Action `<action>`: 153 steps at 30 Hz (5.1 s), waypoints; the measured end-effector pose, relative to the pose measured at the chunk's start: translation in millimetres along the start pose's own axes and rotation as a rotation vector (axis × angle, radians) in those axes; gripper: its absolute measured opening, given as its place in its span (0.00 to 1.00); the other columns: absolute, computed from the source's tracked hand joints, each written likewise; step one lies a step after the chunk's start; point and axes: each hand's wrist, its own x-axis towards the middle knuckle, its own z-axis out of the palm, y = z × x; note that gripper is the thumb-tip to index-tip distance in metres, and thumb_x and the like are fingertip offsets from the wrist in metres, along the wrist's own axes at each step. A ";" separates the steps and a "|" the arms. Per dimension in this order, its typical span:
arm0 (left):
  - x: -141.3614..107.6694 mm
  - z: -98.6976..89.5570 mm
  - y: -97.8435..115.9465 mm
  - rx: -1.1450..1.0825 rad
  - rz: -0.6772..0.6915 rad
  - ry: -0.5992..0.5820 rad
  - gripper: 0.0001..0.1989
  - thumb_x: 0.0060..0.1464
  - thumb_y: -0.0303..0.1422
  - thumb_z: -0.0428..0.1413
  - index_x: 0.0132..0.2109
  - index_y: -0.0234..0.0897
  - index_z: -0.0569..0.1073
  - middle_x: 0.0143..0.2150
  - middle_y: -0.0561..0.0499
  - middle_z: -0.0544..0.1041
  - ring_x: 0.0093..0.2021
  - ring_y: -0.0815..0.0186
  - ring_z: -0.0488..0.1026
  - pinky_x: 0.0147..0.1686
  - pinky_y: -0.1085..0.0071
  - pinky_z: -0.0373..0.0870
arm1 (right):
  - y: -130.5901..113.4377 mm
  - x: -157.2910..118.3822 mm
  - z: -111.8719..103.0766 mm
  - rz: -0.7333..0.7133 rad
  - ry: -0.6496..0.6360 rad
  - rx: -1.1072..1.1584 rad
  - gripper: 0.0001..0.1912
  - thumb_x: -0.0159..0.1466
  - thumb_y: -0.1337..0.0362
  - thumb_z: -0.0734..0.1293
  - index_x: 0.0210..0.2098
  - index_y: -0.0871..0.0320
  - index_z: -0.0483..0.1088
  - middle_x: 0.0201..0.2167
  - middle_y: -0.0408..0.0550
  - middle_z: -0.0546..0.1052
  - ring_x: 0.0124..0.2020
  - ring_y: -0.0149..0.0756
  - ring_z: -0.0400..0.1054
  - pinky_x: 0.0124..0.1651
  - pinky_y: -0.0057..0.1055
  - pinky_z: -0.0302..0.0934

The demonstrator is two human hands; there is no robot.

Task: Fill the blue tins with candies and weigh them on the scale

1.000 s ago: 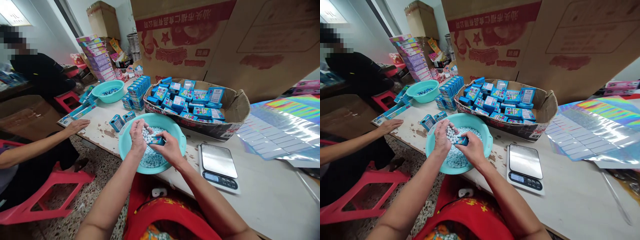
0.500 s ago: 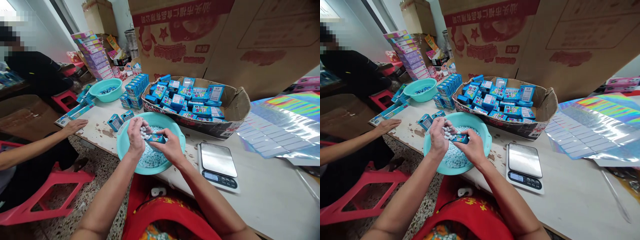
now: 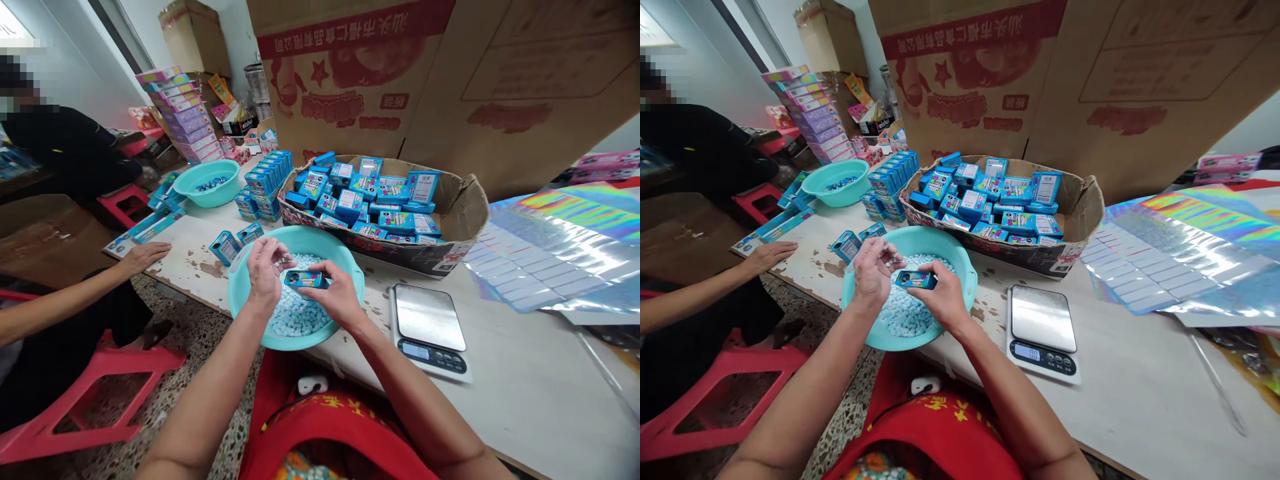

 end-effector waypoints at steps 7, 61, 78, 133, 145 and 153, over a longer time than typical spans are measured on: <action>20.1 -35.5 -42.7 1.184 -0.040 -0.693 0.16 0.52 0.43 0.54 0.45 0.41 0.72 0.44 0.45 0.74 0.45 0.55 0.71 0.45 0.57 0.68 | -18.5 6.7 -35.8 -0.126 0.277 0.121 0.22 0.48 0.57 0.76 0.41 0.55 0.71 0.38 0.45 0.76 0.37 0.37 0.71 0.42 0.34 0.64; -3.6 12.6 -11.1 -0.095 -0.048 0.086 0.19 0.44 0.38 0.63 0.23 0.36 0.59 0.21 0.58 0.64 0.17 0.76 0.60 0.15 0.78 0.54 | -1.5 3.1 12.1 -0.043 -0.085 -0.165 0.16 0.47 0.60 0.74 0.35 0.54 0.70 0.32 0.41 0.76 0.33 0.36 0.68 0.37 0.31 0.59; -4.5 15.2 -7.3 -0.094 -0.022 0.128 0.18 0.44 0.37 0.62 0.23 0.36 0.59 0.20 0.59 0.62 0.16 0.77 0.57 0.13 0.79 0.48 | 8.8 6.1 18.0 -0.017 -0.034 -0.041 0.19 0.46 0.60 0.75 0.37 0.55 0.71 0.34 0.42 0.76 0.36 0.37 0.69 0.41 0.33 0.60; 6.1 -24.8 -8.3 -0.192 -0.822 0.056 0.08 0.58 0.33 0.51 0.41 0.34 0.70 0.33 0.44 0.77 0.26 0.60 0.77 0.18 0.68 0.74 | 8.9 140.9 -206.8 0.035 -0.187 -0.430 0.26 0.55 0.54 0.67 0.50 0.59 0.68 0.46 0.49 0.77 0.44 0.40 0.72 0.47 0.35 0.66; 15.0 5.4 29.8 -0.383 -0.429 -0.019 0.13 0.50 0.39 0.58 0.30 0.38 0.61 0.20 0.58 0.64 0.15 0.73 0.62 0.11 0.81 0.54 | -19.0 5.2 -27.3 -0.052 -0.093 -0.118 0.14 0.51 0.59 0.73 0.36 0.56 0.72 0.34 0.43 0.74 0.37 0.37 0.67 0.41 0.33 0.61; 13.0 10.1 12.3 -0.232 -0.207 0.126 0.17 0.41 0.39 0.63 0.31 0.36 0.63 0.23 0.57 0.70 0.22 0.67 0.73 0.28 0.69 0.73 | 5.1 7.3 13.7 -0.082 -0.099 -0.423 0.19 0.51 0.60 0.73 0.42 0.54 0.71 0.40 0.46 0.76 0.43 0.43 0.67 0.44 0.36 0.55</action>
